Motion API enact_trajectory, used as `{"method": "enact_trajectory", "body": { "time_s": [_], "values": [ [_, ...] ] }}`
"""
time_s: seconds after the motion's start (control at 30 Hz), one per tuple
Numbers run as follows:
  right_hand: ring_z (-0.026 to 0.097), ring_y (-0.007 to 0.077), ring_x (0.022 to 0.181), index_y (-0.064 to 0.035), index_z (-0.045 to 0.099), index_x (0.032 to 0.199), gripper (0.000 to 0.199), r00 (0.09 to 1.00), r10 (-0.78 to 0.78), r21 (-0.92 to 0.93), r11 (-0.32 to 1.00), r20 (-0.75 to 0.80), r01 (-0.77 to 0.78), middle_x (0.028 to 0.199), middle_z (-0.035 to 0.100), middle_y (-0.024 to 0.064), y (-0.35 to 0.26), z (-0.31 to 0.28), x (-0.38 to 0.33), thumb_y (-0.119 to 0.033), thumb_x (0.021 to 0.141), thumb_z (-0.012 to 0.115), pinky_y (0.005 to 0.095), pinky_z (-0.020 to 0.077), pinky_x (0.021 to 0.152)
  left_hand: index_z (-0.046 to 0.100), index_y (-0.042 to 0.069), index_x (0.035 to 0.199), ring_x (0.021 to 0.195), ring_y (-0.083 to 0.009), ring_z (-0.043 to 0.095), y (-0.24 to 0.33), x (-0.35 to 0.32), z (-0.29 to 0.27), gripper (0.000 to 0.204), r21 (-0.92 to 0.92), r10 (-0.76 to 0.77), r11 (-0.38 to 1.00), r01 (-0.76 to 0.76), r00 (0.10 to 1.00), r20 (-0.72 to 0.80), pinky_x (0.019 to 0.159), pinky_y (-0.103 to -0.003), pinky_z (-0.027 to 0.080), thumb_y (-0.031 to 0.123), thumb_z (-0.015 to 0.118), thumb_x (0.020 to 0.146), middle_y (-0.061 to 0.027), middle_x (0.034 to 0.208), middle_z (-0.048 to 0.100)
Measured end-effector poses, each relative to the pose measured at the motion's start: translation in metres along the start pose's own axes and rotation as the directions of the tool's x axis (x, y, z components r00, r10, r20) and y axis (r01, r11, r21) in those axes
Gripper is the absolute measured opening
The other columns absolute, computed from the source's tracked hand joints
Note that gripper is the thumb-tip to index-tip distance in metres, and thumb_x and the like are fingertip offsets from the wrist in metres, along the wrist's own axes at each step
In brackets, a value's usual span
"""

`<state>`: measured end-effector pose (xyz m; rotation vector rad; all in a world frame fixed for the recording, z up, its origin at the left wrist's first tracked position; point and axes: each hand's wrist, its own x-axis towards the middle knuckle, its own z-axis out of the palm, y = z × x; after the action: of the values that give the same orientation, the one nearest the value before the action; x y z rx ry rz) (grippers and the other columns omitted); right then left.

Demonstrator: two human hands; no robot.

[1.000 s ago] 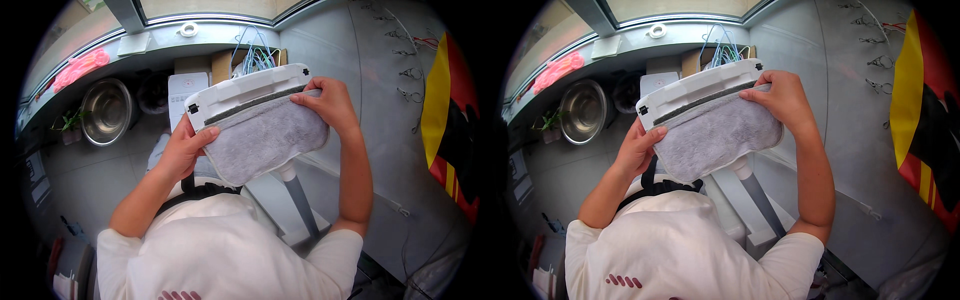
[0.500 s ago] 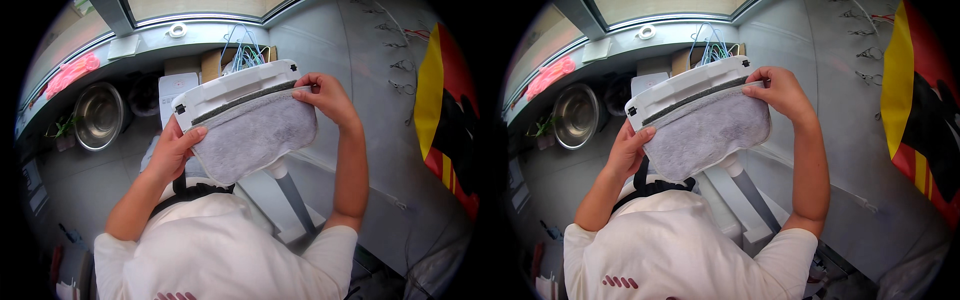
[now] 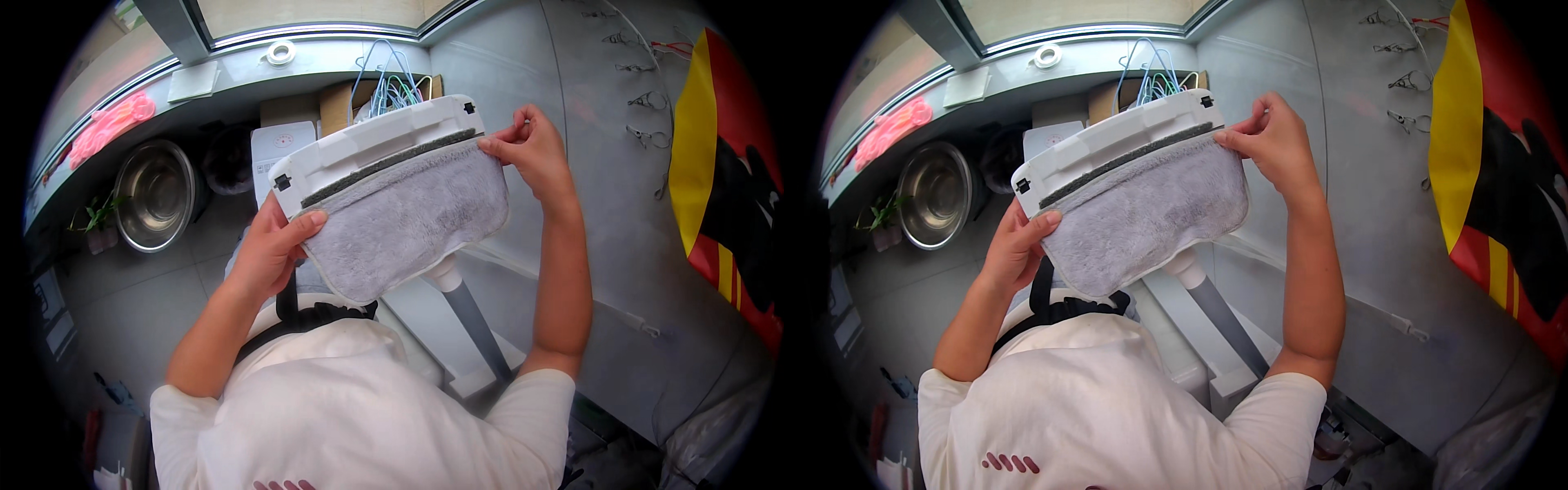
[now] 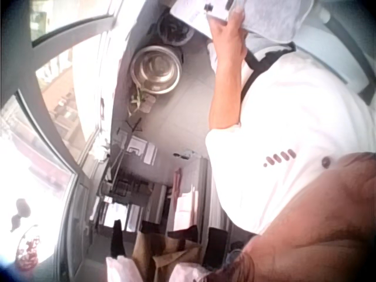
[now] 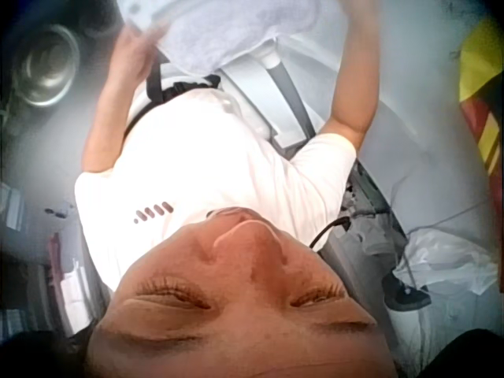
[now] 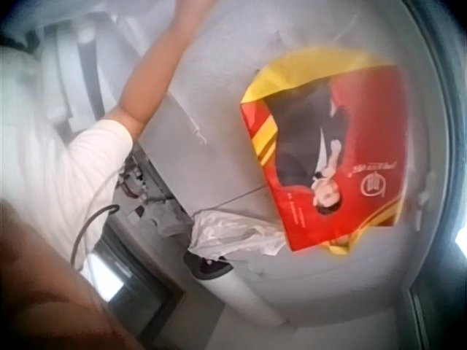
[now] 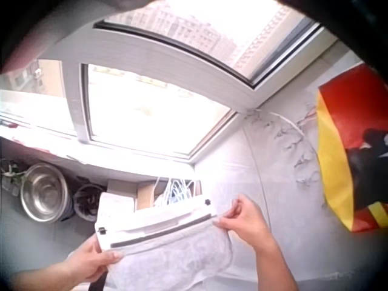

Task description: The person assembles a handheld cleaning device by attaching a long gray tube to a white motor unit, then securing a gray microfiber pad onto the device's head. The person manipulates the device components and the pad by hand to complete the assembly.

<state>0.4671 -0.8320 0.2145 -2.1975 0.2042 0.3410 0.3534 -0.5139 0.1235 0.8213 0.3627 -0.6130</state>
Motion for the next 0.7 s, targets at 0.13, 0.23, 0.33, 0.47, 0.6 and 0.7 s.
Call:
{"method": "enact_trajectory", "body": {
  "time_s": [0.13, 0.23, 0.33, 0.47, 0.6, 0.7],
  "values": [
    [0.064, 0.013, 0.066, -0.0064, 0.039, 0.08, 0.046, 0.998, -0.042, -0.157, 0.987, -0.037, 0.036, 0.072, 0.066, 0.0125, -0.001, -0.001, 0.004, -0.007, 0.068, 0.084, 0.0275, 0.0515, 0.056, 0.031, 0.003, 0.141, 0.11, -0.0196, 0.059, 0.0, -0.001, -0.002, 0.067, 0.01, -0.006, 1.0, 0.006, 1.0, 0.001, 0.084, -0.032, 0.055, 0.011, 0.068, 0.086, -0.0127, 0.127, 0.054],
    [0.064, 0.0124, 0.066, -0.0066, 0.04, 0.08, 0.048, 0.998, -0.05, -0.251, 0.967, -0.04, 0.038, 0.07, 0.066, 0.0111, -0.007, 0.0, 0.006, -0.008, 0.067, 0.086, 0.0271, 0.0506, 0.055, 0.031, 0.003, 0.141, 0.108, -0.0198, 0.06, 0.001, 0.0, -0.004, 0.067, 0.026, -0.006, 1.0, 0.005, 1.0, 0.015, 0.084, -0.033, 0.056, 0.012, 0.069, 0.086, -0.013, 0.126, 0.055],
    [0.064, 0.012, 0.067, -0.0069, 0.04, 0.08, 0.048, 0.997, -0.065, -0.295, 0.954, -0.035, 0.052, 0.07, 0.066, 0.01, -0.004, -0.001, 0.009, -0.01, 0.066, 0.087, 0.0269, 0.0495, 0.054, 0.032, 0.003, 0.14, 0.108, -0.0199, 0.06, 0.002, 0.0, -0.005, 0.067, 0.04, -0.014, 0.999, 0.012, 1.0, 0.028, 0.083, -0.033, 0.056, 0.012, 0.069, 0.086, -0.0129, 0.125, 0.055],
    [0.064, 0.0122, 0.069, -0.0091, 0.039, 0.079, 0.049, 0.992, -0.125, -0.204, 0.972, -0.034, 0.116, 0.071, 0.065, 0.0094, 0.009, 0.001, 0.011, -0.009, 0.066, 0.086, 0.0271, 0.0485, 0.056, 0.032, 0.003, 0.14, 0.109, -0.0204, 0.06, 0.003, 0.0, -0.006, 0.067, 0.053, -0.024, 0.998, 0.022, 0.999, 0.041, 0.083, -0.034, 0.056, 0.014, 0.07, 0.086, -0.0128, 0.125, 0.055],
    [0.063, 0.0144, 0.069, -0.0113, 0.036, 0.08, 0.051, 0.998, -0.022, 0.063, 0.998, 0.063, 0.018, 0.07, 0.063, 0.009, 0.017, -0.004, 0.016, -0.006, 0.068, 0.085, 0.0276, 0.0494, 0.061, 0.032, 0.004, 0.141, 0.111, -0.0207, 0.059, 0.001, 0.0, -0.008, 0.068, 0.049, -0.011, 0.999, 0.009, 0.999, 0.051, 0.083, -0.035, 0.055, 0.015, 0.071, 0.086, -0.0128, 0.126, 0.055],
    [0.062, 0.0159, 0.068, -0.0112, 0.035, 0.081, 0.051, 0.994, -0.004, 0.161, 0.987, 0.108, -0.013, 0.069, 0.062, 0.0094, 0.026, -0.006, 0.021, -0.005, 0.07, 0.084, 0.0283, 0.0498, 0.063, 0.033, 0.004, 0.14, 0.111, -0.0205, 0.059, 0.0, 0.002, -0.01, 0.068, 0.065, -0.001, 0.998, -0.003, 0.998, 0.061, 0.083, -0.034, 0.055, 0.016, 0.071, 0.086, -0.0126, 0.126, 0.055]
  ]
}}
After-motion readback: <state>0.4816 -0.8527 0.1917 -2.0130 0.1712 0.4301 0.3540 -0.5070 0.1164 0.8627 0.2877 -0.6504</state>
